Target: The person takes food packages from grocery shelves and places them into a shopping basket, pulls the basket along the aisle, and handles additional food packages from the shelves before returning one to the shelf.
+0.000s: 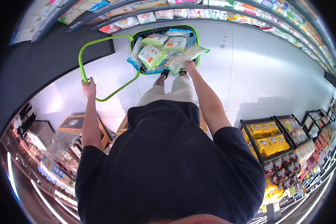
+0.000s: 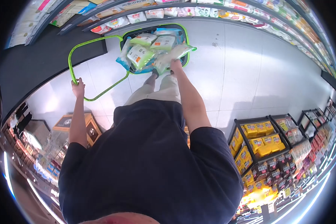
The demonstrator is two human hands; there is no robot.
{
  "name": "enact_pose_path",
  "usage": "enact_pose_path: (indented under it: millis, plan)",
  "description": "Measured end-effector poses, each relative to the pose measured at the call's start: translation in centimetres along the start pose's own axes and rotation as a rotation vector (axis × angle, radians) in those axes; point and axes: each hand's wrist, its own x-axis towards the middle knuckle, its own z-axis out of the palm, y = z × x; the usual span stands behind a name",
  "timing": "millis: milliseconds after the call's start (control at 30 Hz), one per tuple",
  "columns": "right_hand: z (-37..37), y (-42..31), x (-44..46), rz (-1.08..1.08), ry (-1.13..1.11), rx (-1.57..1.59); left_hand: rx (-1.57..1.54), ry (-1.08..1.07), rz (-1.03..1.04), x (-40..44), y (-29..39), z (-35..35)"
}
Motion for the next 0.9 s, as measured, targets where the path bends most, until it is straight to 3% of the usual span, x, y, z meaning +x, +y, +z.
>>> enact_pose_path:
  millis: [67, 133, 167, 300, 367, 500, 567, 733, 800, 900]
  plan:
    - [0.9, 0.2, 1.1, -0.045, -0.024, -0.120, 0.072, 0.029, -0.015, -0.3, 0.8, 0.7]
    - [3.0, 0.8, 3.8, 0.125, 0.085, 0.272, 0.078, 0.057, -0.013, 0.2, 1.8, 1.5]
    - [6.5, 4.9, 7.3, -0.146, 0.165, -0.349, 0.077, 0.067, -0.040, 0.3, 2.3, 1.9]
    - [6.5, 3.4, 8.6, -0.202, -0.036, -0.414, 0.043, 0.075, -0.084, -0.3, 3.6, 2.4]
    - [4.7, 0.4, 7.6, 0.232, -0.103, 0.204, 0.071, 0.095, -0.063, -1.3, 4.3, 2.7]
    - [2.6, -1.4, 6.7, 0.177, -0.088, 0.169, 0.004, 0.098, -0.111, -3.3, 4.7, 2.6]
    - [0.6, -3.5, 5.6, 0.330, -0.202, 0.209, -0.026, 0.103, -0.119, -4.3, 4.7, 2.9]
    - [-2.5, -5.5, 2.7, 0.406, -0.358, 0.407, 0.011, 0.144, -0.106, -6.1, 7.0, 2.3]
    - [-3.2, -5.2, 2.3, 0.470, -0.663, 0.347, 0.035, 0.132, -0.141, -5.5, 6.8, 2.3]
    - [-3.8, -5.1, 1.6, 0.468, -0.629, 0.300, 0.071, 0.131, -0.118, -5.0, 6.5, 2.4]
